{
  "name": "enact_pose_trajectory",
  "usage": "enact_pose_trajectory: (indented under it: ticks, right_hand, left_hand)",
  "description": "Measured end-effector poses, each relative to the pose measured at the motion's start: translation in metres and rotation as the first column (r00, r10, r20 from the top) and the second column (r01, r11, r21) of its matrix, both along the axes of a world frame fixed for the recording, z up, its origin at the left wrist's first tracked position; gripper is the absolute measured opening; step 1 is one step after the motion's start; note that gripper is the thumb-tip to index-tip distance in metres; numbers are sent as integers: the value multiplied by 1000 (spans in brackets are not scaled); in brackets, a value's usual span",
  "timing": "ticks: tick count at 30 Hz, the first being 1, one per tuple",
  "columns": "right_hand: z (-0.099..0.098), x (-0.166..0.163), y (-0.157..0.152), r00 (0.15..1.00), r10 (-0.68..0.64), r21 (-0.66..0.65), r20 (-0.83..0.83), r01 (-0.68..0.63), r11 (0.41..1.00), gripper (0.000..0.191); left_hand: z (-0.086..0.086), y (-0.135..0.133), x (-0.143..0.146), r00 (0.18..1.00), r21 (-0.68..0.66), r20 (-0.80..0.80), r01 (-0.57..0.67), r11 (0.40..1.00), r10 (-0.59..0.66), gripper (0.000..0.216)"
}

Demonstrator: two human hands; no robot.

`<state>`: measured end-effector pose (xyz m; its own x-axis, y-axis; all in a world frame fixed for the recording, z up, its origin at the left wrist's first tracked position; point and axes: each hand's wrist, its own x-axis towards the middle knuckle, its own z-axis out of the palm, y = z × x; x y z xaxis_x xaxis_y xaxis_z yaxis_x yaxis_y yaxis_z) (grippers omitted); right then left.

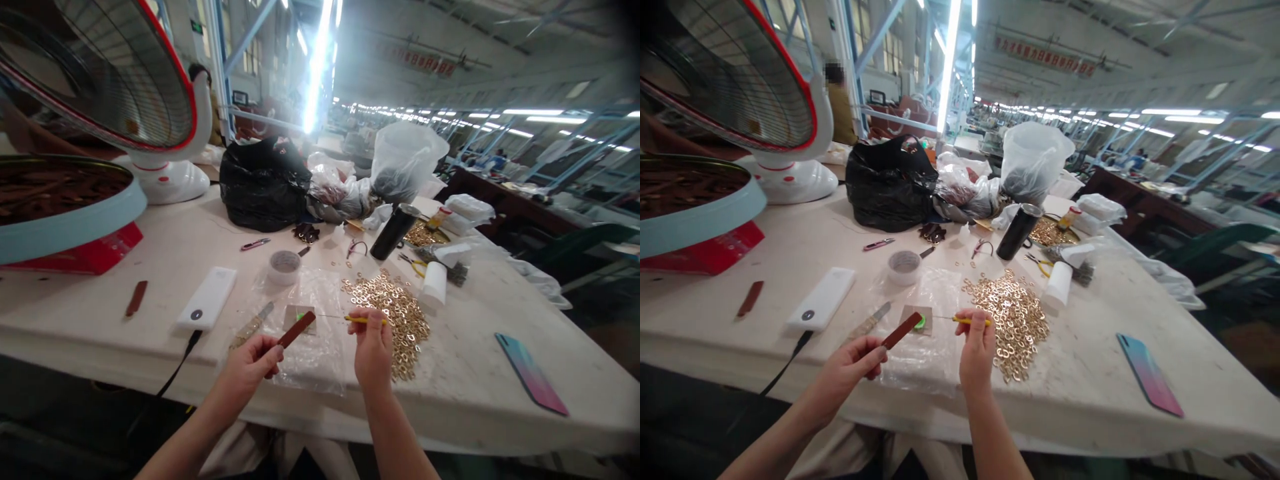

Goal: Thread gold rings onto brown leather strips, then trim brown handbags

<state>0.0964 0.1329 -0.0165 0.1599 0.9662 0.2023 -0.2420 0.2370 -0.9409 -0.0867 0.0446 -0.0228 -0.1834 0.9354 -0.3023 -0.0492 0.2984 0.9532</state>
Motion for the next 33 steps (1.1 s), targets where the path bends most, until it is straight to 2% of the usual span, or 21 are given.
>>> enact_pose_trajectory:
  ticks: [3,5,9,15,20,24,27,30,31,33]
  right_hand:
    - [20,4,-17,980,33,-6,-196,-35,999,29]
    - [26,2,-26,968,121,-26,-220,-129,991,30]
    - [20,-5,-35,954,232,-82,-189,-251,964,34]
    - [13,-4,-36,945,285,-86,-161,-301,950,35]
    - [10,-3,-36,942,308,-101,-135,-323,941,33]
    - [9,-3,-36,952,289,-123,-100,-300,946,35]
    - [14,2,-37,945,263,-108,-195,-287,952,33]
    - [21,12,-41,930,242,-56,-278,-268,962,31]
    - [22,15,-43,930,259,-43,-260,-279,959,32]
    - [21,18,-49,932,343,-74,-122,-353,933,33]
  left_hand:
    - [0,2,5,998,8,-31,59,998,-59,28]
    - [2,2,8,994,17,-53,93,996,-92,28]
    - [11,-1,9,983,18,-112,149,989,-146,29]
    - [22,-6,9,958,10,-220,191,982,-184,29]
    - [24,-7,14,953,11,-241,192,981,-184,28]
    - [27,-7,16,951,22,-272,155,988,-144,23]
    - [28,-7,15,965,38,-242,114,993,-102,20]
    - [29,-8,14,989,56,-142,35,998,-27,17]
    - [29,-9,14,995,61,-103,4,998,3,16]
    - [30,-10,15,998,63,-27,-53,997,55,14]
